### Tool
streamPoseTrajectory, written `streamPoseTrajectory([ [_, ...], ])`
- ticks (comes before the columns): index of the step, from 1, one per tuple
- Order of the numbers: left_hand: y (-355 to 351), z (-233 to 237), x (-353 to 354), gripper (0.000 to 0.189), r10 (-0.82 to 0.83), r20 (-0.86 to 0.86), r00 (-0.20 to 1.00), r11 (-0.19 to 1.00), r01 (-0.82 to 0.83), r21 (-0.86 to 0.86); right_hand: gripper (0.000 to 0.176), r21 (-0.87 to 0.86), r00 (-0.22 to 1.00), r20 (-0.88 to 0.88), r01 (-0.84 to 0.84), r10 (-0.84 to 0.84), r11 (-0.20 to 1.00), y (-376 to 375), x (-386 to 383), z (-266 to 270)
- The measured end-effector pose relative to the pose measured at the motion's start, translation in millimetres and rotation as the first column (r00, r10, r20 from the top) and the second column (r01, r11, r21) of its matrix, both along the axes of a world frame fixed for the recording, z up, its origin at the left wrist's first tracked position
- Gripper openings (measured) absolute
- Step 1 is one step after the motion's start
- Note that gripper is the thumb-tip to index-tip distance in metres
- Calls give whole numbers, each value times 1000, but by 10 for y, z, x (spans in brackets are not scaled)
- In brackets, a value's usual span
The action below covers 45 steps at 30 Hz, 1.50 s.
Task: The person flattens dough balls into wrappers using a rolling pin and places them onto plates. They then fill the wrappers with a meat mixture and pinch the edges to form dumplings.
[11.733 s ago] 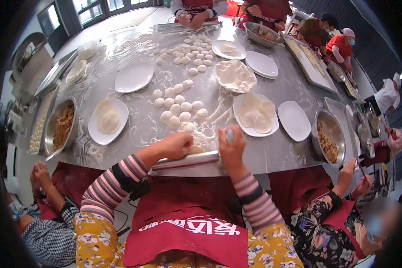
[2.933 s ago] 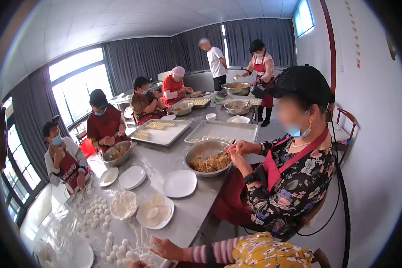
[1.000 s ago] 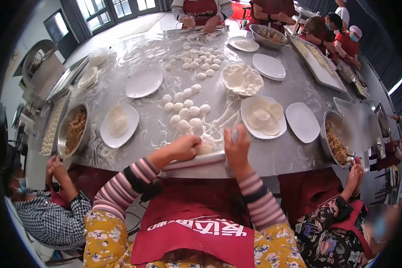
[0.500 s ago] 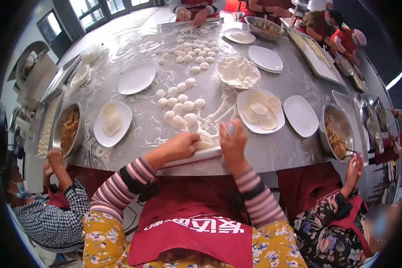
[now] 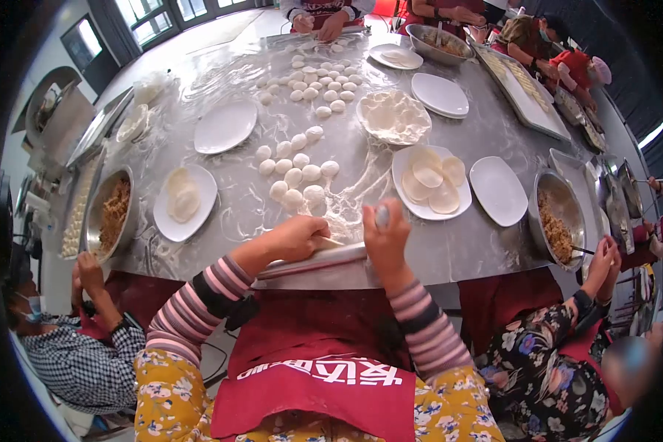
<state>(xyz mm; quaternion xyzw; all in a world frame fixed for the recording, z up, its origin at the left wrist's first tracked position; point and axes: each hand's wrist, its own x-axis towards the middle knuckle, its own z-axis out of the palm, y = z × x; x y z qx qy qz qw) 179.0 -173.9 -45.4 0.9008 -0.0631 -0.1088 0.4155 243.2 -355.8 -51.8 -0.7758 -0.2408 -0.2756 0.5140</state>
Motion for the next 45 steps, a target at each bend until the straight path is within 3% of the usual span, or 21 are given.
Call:
streamPoseTrajectory([
  [3, 43, -59, 68, 10, 130, 6, 991, 991, -131, 37, 21, -7, 997, -68, -48, 48, 999, 223, 191, 20],
  [6, 30, -49, 17, 11, 78, -29, 997, 991, -75, 109, 21, -2, 995, 92, -33, 33, 999, 17, 22, -8],
  [11, -180, -26, 176, 12, 47, 63, 997, 999, -48, 4, 23, -37, 998, 34, -45, 47, 998, -390, -462, 42],
  [13, -323, 0, 491, 15, -14, 149, 989, 999, 20, -36, 25, 40, 985, -97, -142, 145, 989, -425, -516, 47],
  [15, -507, 182, 862, 17, 25, 5, 1000, 921, -21, -390, 25, 50, 986, -86, -140, 144, 989, -408, -474, 43],
  [18, -328, 194, 1238, 17, 124, 53, 991, 858, -80, -507, 26, 61, 983, -84, -160, 165, 985, -399, -477, 32],
  [21, 118, 224, 1079, 20, 312, 281, 908, 941, -337, 42, 26, 67, 986, -65, -149, 153, 987, -394, -475, 36],
  [22, 150, 242, 970, 20, 324, 279, 904, 934, -352, 56, 26, 57, 991, -60, -119, 122, 991, -405, -486, 17],
  [24, 210, 253, 750, 25, 269, 130, 954, 805, -297, 513, 25, 85, 984, -83, -150, 157, 985, -425, -478, -18],
  [25, 237, 168, 711, 30, 229, 153, 961, 778, -275, 564, 24, 42, 990, -67, -118, 120, 992, -427, -466, -15],
  [27, 267, -66, 643, 28, 242, 301, 922, 828, -358, 431, 20, 21, 993, -49, -108, 109, 994, -406, -420, -66],
  [28, 312, -170, 696, 26, 142, 339, 930, 828, -299, 474, 18, 40, 991, -53, -124, 126, 991, -408, -414, -126],
  [30, 267, -150, 645, 21, 163, 389, 907, 866, -321, 384, 16, -27, 991, 91, -98, 100, 995, -396, -400, -101],
  [32, 184, -242, 634, 21, 161, 517, 841, 929, -306, 208, 15, 77, 975, -161, -144, 155, 987, -482, -431, -289],
  [34, 72, -139, 483, 18, 248, 501, 830, 947, -316, 56, 14, 206, 952, -221, -165, 210, 965, -429, -461, -235],
  [35, 44, -62, 320, 23, 317, 444, 838, 948, -279, -152, 14, 208, 948, -234, -170, 218, 963, -395, -480, -179],
  [36, 50, -67, 252, 29, 292, 225, 930, 956, -277, -94, 13, 208, 944, -250, -163, 214, 964, -371, -500, -141],
  [37, 63, -328, 221, 24, 215, 270, 939, 976, -214, -35, 13, 216, 934, -241, -211, 262, 953, -348, -487, -158],
  [38, 75, -451, 229, 11, 90, 169, 982, 994, -98, 42, 13, 230, 915, -283, -226, 287, 947, -362, -438, -169],
  [39, 68, -381, 105, 5, 142, 242, 960, 987, -117, -115, 13, 241, 899, -320, -229, 300, 943, -381, -364, -154],
  [45, -6, -268, 31, 7, 157, 159, 975, 988, -155, -22, 15, 207, 898, -335, -226, 286, 952, -127, -108, 8],
])
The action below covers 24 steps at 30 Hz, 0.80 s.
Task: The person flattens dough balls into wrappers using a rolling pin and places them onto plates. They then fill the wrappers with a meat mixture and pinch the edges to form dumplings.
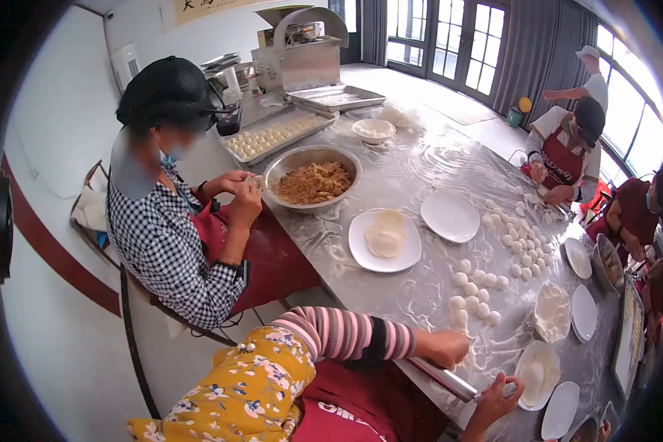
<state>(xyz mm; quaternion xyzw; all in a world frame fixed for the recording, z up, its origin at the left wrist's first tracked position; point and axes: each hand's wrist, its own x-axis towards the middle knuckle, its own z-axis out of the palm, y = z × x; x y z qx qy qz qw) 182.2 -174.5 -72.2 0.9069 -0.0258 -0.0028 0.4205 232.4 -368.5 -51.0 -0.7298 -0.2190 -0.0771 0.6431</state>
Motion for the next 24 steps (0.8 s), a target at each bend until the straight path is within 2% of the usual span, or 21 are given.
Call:
streamPoseTrajectory([
  [2, -58, 145, -23, 11, -16, -37, 999, 998, 18, 58, 15, 27, 999, 22, 27, -28, 999, 21, -12, 32],
  [5, -36, -31, 79, 6, -49, -33, 998, 996, 52, 79, 17, -28, 998, -11, 59, -59, 998, -110, -41, -135],
  [7, 14, -52, 11, 7, -34, -22, 999, 999, 35, 24, 17, -57, 993, -38, 113, -115, 992, -179, -88, -208],
  [9, 0, -24, -67, 7, -32, -23, 999, 999, 31, -30, 16, -90, 971, 58, 238, -234, 967, -193, -91, -300],
  [10, -46, 56, -105, 7, -8, 4, 1000, 1000, 8, -30, 17, -97, 984, 79, 170, -163, 981, -165, 64, -329],
  [11, -81, 108, -121, 7, 19, 38, 999, 999, -18, -31, 17, -99, 983, 79, 174, -167, 980, -163, 135, -366],
  [13, -132, 11, 30, 7, 22, 64, 998, 999, -24, 30, 17, -144, 991, 108, 96, -81, 985, 110, 159, -49],
  [14, -144, -25, 94, 7, 26, 86, 996, 995, -34, 92, 17, -64, 998, 23, 62, -61, 996, 153, 186, -64],
  [17, -109, 28, 28, 7, -23, 67, 997, 994, 15, 112, 17, -94, 992, 7, 125, -125, 988, -6, 46, -113],
  [18, -80, 79, -33, 7, 7, 6, 1000, 994, -8, 108, 15, -187, 979, 169, 149, -117, 971, -215, 98, -331],
  [19, -55, 46, -45, 7, -9, 6, 1000, 994, 8, 109, 15, -187, 977, 169, 164, -133, 969, -247, 33, -309],
  [21, 12, -98, -52, 7, 45, -27, 999, 998, -46, -51, 15, -58, 985, -25, 170, -172, 984, -323, -218, -319],
  [22, 17, -92, -34, 6, -41, -129, 991, 996, 31, -82, 15, -141, 864, 439, 339, -248, 930, -237, -103, -327],
  [23, -17, -101, 0, 6, -66, -135, 989, 995, 55, -84, 15, -296, 827, 532, 383, -182, 875, -262, 165, -519],
  [24, -67, -106, 50, 6, 2, -98, 995, 1000, -3, -11, 15, -255, 840, 527, 303, -130, 919, -69, 133, -242],
])
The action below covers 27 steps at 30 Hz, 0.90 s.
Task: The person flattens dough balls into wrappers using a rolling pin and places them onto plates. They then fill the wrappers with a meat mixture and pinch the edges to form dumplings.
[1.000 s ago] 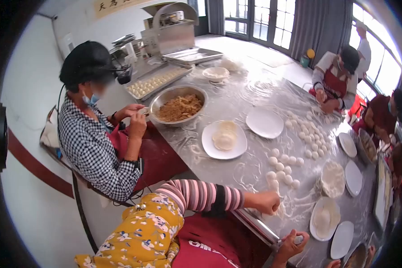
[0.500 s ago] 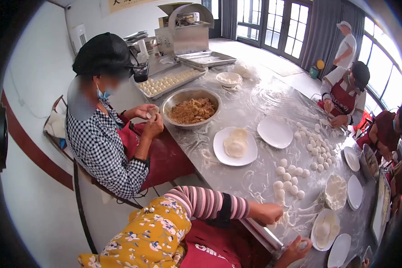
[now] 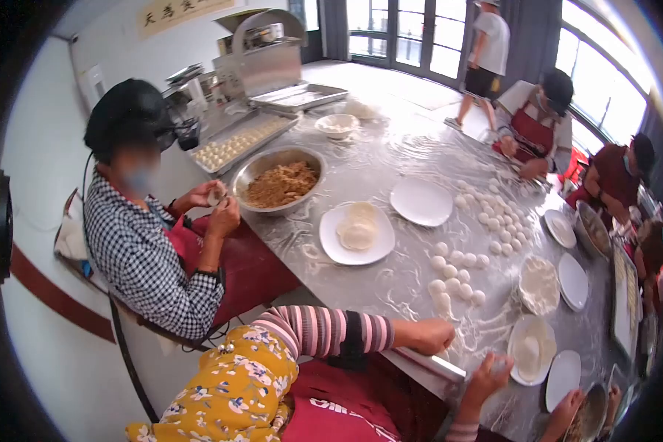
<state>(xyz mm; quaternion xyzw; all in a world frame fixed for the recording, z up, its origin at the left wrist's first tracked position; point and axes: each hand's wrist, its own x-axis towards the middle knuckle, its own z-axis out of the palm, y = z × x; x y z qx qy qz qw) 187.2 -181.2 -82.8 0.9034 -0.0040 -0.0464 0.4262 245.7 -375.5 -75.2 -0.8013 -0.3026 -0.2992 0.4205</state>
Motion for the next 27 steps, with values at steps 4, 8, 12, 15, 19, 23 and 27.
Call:
streamPoseTrajectory([
  [4, -50, 195, 32, 8, -7, 41, 999, 996, 4, 84, 15, 123, 964, -264, -3, 35, 992, 176, 49, 168],
  [8, 114, 148, -113, 7, -69, 49, 996, 998, 68, 14, 16, 225, 964, -229, -84, 137, 971, -144, -204, -63],
  [12, 69, 136, -157, 7, -52, 29, 998, 998, 53, -24, 18, -105, 970, 220, 125, -99, 987, -88, -27, -75],
  [15, 40, 181, 30, 14, -104, 59, 993, 991, 99, 91, 22, 40, 998, -32, 48, -46, 998, 257, 129, 150],
  [19, 113, 131, -38, 17, -111, -48, 993, 990, 115, 79, 18, 43, 998, -62, 8, -5, 999, -1, -103, 161],
  [23, 152, 224, -141, 9, -71, -85, 994, 996, 66, -61, 21, 205, 940, -332, -14, 84, 979, -240, -363, 8],
  [27, 60, 316, -9, 13, -139, -87, 986, 989, 143, 34, 23, 111, 994, 109, -20, 8, 994, 270, 167, 225],
])
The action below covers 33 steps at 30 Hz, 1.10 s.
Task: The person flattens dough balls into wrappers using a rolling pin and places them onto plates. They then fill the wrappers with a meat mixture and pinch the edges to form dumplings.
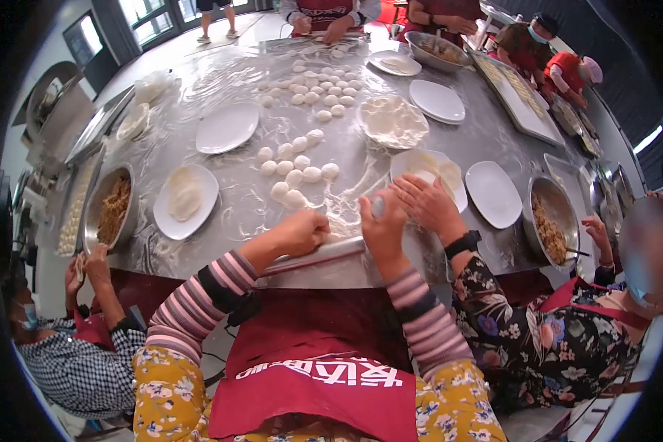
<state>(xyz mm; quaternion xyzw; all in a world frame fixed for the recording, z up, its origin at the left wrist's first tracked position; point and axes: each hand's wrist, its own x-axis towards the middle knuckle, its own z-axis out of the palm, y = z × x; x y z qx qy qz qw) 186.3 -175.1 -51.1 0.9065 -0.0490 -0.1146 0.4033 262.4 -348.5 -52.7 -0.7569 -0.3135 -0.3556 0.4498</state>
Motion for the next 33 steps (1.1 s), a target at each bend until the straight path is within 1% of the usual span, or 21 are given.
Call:
streamPoseTrajectory([
  [1, -7, 12, 32, 13, 18, 1, 1000, 1000, -18, 17, 23, 1, 1000, 0, 10, -10, 1000, -3, -14, -14],
  [3, -16, 103, 9, 13, 35, 15, 999, 999, -35, 13, 23, 3, 985, -168, -38, 38, 999, 21, -13, -2],
  [6, 48, -27, -71, 12, 23, 75, 997, 999, -25, 32, 23, -136, 994, -96, 45, -58, 990, -310, -319, -100],
  [7, 62, -43, -76, 11, 56, 33, 998, 998, -55, -26, 23, -141, 994, -97, 37, -51, 989, -362, -424, -103],
  [9, 52, -5, -96, 11, 29, -27, 999, 996, -31, -83, 23, 102, 891, -447, -36, 78, 994, -462, -603, -106],
  [10, 23, 15, -112, 11, -13, -85, 996, 991, 1, -136, 23, 102, 886, -458, -22, 67, 994, -411, -554, -106],
  [11, -17, 1, -98, 11, -32, -96, 995, 991, 19, -133, 22, 73, 946, -323, -12, 35, 997, -275, -395, -70],
  [12, -51, -4, -42, 11, -11, -20, 1000, 997, 9, -71, 21, 44, 985, -170, 0, 7, 999, -144, -224, -22],
  [13, -76, 0, 17, 10, 9, 62, 998, 1000, -9, -11, 21, 63, 980, -196, -23, 35, 998, -21, -120, 21],
  [15, -95, 8, 85, 11, 25, 75, 997, 1000, -25, 3, 20, 89, 958, -269, -79, 100, 993, 109, 33, 34],
  [17, -66, 7, 95, 11, 66, 97, 993, 998, -66, -2, 20, 65, 972, -224, -55, 68, 996, 19, -28, 13],
  [18, -45, 47, 61, 10, 14, 81, 997, 1000, -15, 13, 20, 42, 983, -181, -30, 37, 999, -53, -94, 8],
  [20, 8, 24, -4, 10, -29, 64, 998, 999, 28, 21, 22, -169, 995, -64, 66, -78, 983, -333, -306, -163],
  [22, 44, -30, -50, 9, 32, 14, 999, 994, -31, -103, 22, 159, 887, -445, -53, 120, 986, -462, -518, -227],
  [23, 52, -71, -56, 8, 3, -16, 1000, 996, -5, -92, 22, 158, 884, -452, -48, 116, 986, -449, -464, -259],
  [25, -11, -15, -53, 9, -20, -4, 1000, 999, 19, -44, 22, -156, 993, -35, 105, -112, 982, -253, -278, -119],
  [26, -41, 33, -17, 10, -28, 31, 999, 1000, 27, 6, 22, 38, 982, -189, 9, -2, 999, -95, -184, -1],
  [27, -67, 14, 24, 12, 26, 52, 998, 999, -28, 21, 22, 62, 975, -222, -11, 25, 998, 27, -72, 17],
  [29, -96, 4, 67, 12, 26, 59, 998, 999, -27, 22, 22, 86, 967, -249, -39, 59, 996, 80, -19, 32],
  [31, -84, 38, 72, 12, 12, 50, 999, 999, -14, 46, 21, 47, 983, -181, 2, 7, 999, -5, -97, 29],
  [33, -13, -58, 20, 11, 53, 54, 997, 999, -53, -11, 20, 38, 917, -397, 55, -36, 998, -314, -454, -46],
])
